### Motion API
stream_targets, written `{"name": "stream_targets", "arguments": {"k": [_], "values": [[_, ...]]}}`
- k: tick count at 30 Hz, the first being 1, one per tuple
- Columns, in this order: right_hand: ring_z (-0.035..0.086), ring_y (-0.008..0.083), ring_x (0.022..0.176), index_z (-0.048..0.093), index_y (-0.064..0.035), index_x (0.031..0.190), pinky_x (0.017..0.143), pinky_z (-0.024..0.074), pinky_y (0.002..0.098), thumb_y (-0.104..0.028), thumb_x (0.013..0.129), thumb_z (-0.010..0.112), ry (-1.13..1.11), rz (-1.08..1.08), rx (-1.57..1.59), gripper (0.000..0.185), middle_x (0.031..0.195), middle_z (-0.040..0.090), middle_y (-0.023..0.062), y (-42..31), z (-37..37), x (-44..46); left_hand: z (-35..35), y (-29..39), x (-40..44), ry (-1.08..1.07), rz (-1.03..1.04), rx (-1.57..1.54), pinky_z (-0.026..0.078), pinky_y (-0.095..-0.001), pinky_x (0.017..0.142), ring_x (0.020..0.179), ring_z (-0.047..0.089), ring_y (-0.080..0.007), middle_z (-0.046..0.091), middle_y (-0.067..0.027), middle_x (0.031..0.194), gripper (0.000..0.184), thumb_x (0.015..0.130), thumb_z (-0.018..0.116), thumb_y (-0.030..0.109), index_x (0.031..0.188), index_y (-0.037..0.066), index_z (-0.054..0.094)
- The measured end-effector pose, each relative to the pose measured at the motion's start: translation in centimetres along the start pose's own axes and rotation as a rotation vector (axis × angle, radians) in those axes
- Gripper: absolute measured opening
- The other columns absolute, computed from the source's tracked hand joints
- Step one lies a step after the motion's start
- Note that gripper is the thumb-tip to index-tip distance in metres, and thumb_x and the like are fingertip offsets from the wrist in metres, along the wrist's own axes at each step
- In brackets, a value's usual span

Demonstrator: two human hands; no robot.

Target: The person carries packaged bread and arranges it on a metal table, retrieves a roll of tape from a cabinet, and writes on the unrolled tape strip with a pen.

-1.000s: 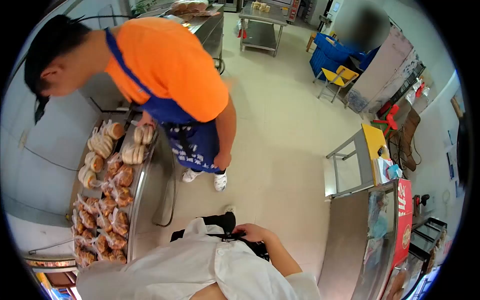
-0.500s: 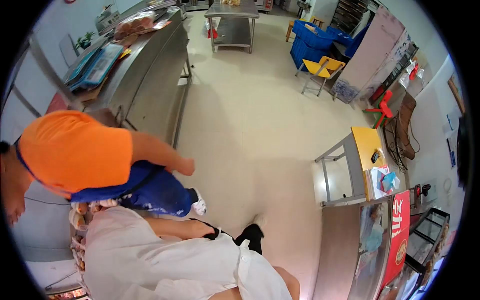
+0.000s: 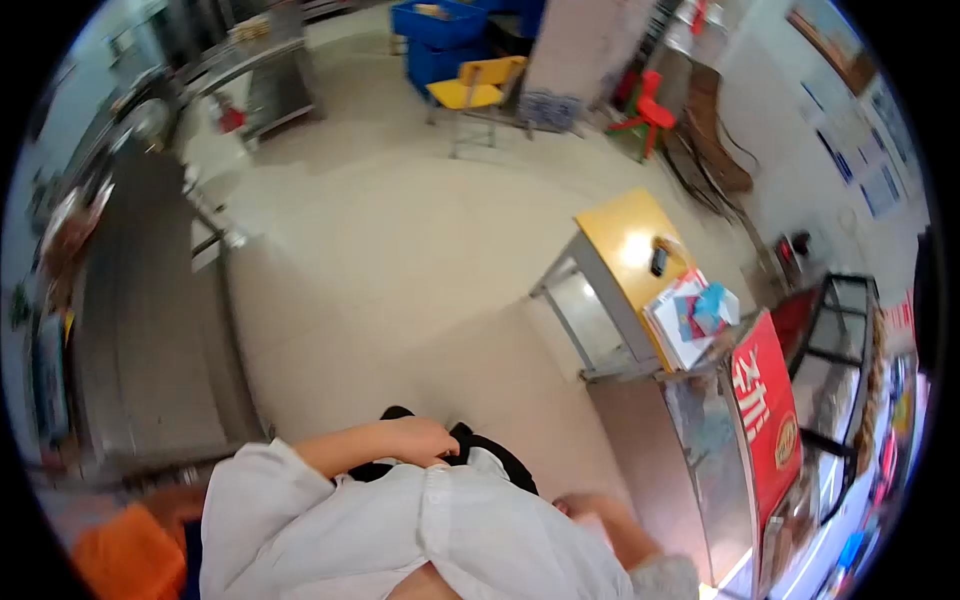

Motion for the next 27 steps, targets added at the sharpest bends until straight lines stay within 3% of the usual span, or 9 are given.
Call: {"name": "stream_targets", "arguments": {"k": [1, 4, 6, 8, 12, 15, 18, 22, 27], "values": [[0.065, 0.0273, 0.108, 0.073, -0.0125, 0.113, 0.093, 0.0502, 0.0426, -0.047, 0.048, 0.095, 0.071, 0.17, -0.187, 0.077, 0.11, 0.073, 0.0108, 2.9, -3.3, 2.7, -2.5, 1.0, -0.5, -0.019, -0.032, -0.031, 0.051, -0.0441, 0.085, 0.104, 0.065, -0.0335, 0.07, -0.0133, 0.111, 0.038, 0.093, 0.062, 0.032, 0.126, 0.014, 0.065], [0.064, 0.0308, 0.11, 0.067, -0.0095, 0.115, 0.086, 0.0514, 0.047, -0.032, 0.073, 0.081, 0.522, 0.418, -0.6, 0.05, 0.111, 0.069, 0.0156, -3.5, -20.5, 1.5, -14.5, 7.6, -3.9, 0.367, 0.464, -0.346, 0.047, -0.0412, 0.097, 0.116, 0.059, -0.0313, 0.064, -0.0113, 0.128, 0.035, 0.097, 0.052, 0.014, 0.13, 0.009, 0.062], [0.066, 0.0346, 0.102, 0.06, -0.007, 0.123, 0.086, 0.0517, 0.0487, -0.029, 0.085, 0.072, 0.887, 0.336, -0.58, 0.045, 0.114, 0.065, 0.0179, -6.8, -30.7, 3.7, -23.0, 8.6, -4.6, 0.444, 1.207, -0.693, 0.047, -0.0421, 0.1, 0.119, 0.06, -0.0344, 0.063, -0.0199, 0.129, 0.033, 0.094, 0.057, 0.006, 0.124, -0.007, 0.06], [0.065, 0.0382, 0.103, 0.058, -0.0082, 0.126, 0.09, 0.0507, 0.0493, -0.031, 0.086, 0.071, 1.167, 0.008, -0.315, 0.048, 0.112, 0.066, 0.0167, -11.9, -37.0, 4.7, -27.2, 8.8, -4.7, 0.354, 1.567, -0.985, 0.039, -0.045, 0.107, 0.12, 0.059, -0.0282, 0.059, -0.0196, 0.134, 0.042, 0.102, 0.049, 0.023, 0.127, -0.01, 0.056], [0.063, 0.0378, 0.107, 0.06, -0.009, 0.127, 0.092, 0.0505, 0.0474, -0.032, 0.086, 0.072, 1.148, -0.214, -0.188, 0.048, 0.114, 0.066, 0.018, -18.5, -42.9, 7.8, -35.3, 5.2, -4.8, 0.09, 1.582, -1.219, 0.039, -0.0435, 0.106, 0.118, 0.058, -0.0267, 0.06, -0.0177, 0.133, 0.046, 0.101, 0.045, 0.028, 0.127, -0.009, 0.057], [0.062, 0.036, 0.109, 0.063, -0.0082, 0.122, 0.094, 0.0498, 0.0458, -0.031, 0.086, 0.071, 0.958, 0.002, -0.122, 0.044, 0.117, 0.066, 0.0179, -19.3, -44.8, 8.1, -42.1, 2.0, -3.0, -0.079, 1.565, -1.301, 0.039, -0.0423, 0.105, 0.117, 0.058, -0.0257, 0.06, -0.0162, 0.132, 0.049, 0.101, 0.042, 0.031, 0.128, -0.007, 0.057], [0.061, 0.0363, 0.112, 0.064, -0.0076, 0.123, 0.096, 0.0491, 0.0449, -0.032, 0.086, 0.072, 0.856, 0.241, 0.014, 0.045, 0.12, 0.066, 0.0175, -15.7, -46.7, 9.4, -48.6, 0.0, 0.4, -0.28, 1.528, -1.37, 0.038, -0.0412, 0.104, 0.116, 0.058, -0.0246, 0.061, -0.0148, 0.131, 0.053, 0.101, 0.039, 0.035, 0.128, -0.006, 0.058], [0.06, 0.0362, 0.116, 0.064, -0.0071, 0.125, 0.099, 0.0482, 0.0436, -0.034, 0.086, 0.072, 1.096, 0.254, 0.329, 0.048, 0.124, 0.065, 0.0181, -11.0, -50.6, 8.4, -56.9, -2.0, 6.6, -0.501, 1.473, -1.398, 0.038, -0.0396, 0.102, 0.114, 0.057, -0.0232, 0.062, -0.0128, 0.13, 0.057, 0.1, 0.034, 0.039, 0.129, -0.004, 0.059], [0.059, 0.0354, 0.119, 0.063, -0.0074, 0.127, 0.1, 0.0485, 0.0436, -0.035, 0.086, 0.074, 1.042, 0.413, 0.517, 0.05, 0.128, 0.064, 0.0183, -3.8, -61.9, 7.8, -68.0, -2.8, 15.9, -0.611, 1.396, -1.374, 0.038, -0.0377, 0.101, 0.112, 0.057, -0.0214, 0.062, -0.0104, 0.129, 0.063, 0.1, 0.029, 0.045, 0.13, -0.001, 0.06]]}}
Point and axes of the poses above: each hand's wrist, its own x-axis towards the middle knuckle, its own z-axis out of the palm, y = z × x, the point moved 1 cm from there along x, towards the middle knuckle
